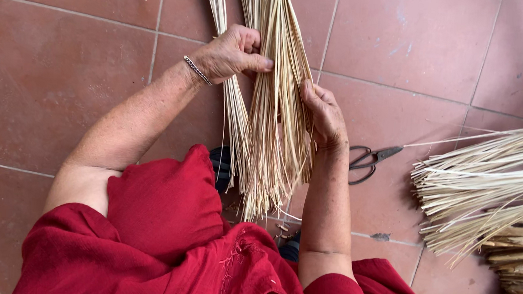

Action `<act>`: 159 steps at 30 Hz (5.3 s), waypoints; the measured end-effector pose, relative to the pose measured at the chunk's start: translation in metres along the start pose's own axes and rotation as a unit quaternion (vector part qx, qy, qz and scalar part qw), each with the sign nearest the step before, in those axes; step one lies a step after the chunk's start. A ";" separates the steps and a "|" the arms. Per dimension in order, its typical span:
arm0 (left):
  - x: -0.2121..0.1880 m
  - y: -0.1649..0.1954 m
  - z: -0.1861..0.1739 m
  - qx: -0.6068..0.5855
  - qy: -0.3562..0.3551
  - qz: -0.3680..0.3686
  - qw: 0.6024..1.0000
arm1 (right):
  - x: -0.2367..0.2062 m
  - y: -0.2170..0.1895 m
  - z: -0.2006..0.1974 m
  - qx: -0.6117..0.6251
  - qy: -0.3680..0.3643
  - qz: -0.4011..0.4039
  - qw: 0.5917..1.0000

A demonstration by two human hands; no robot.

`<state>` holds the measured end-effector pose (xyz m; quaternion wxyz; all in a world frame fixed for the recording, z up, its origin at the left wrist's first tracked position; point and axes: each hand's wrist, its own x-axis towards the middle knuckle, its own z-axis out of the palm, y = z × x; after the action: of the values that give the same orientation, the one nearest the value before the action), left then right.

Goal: The person gathers dried straw bundles, aligns them, and ties them together using thin strips. They use scissors to trim the ends of the bundles and place the finished bundles on a nearby rack.

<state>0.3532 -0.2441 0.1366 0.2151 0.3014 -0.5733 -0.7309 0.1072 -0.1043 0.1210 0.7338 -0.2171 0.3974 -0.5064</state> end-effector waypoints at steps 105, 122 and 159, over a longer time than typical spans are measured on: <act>0.157 0.116 0.157 0.234 0.015 0.410 0.881 | -0.007 -0.140 -0.041 -0.306 0.093 -0.308 0.896; 0.164 0.069 0.157 -0.053 -0.079 0.083 0.992 | 0.017 -0.084 -0.114 -0.381 0.108 -0.239 0.886; 0.207 0.116 0.224 0.196 -0.090 0.062 0.974 | -0.047 -0.034 -0.111 -0.074 0.185 -0.260 0.945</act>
<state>0.0449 -0.2509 0.2444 0.1441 0.2342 -0.7403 -0.6134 -0.0090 -0.0651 0.0971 0.4722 -0.2691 0.4916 -0.6804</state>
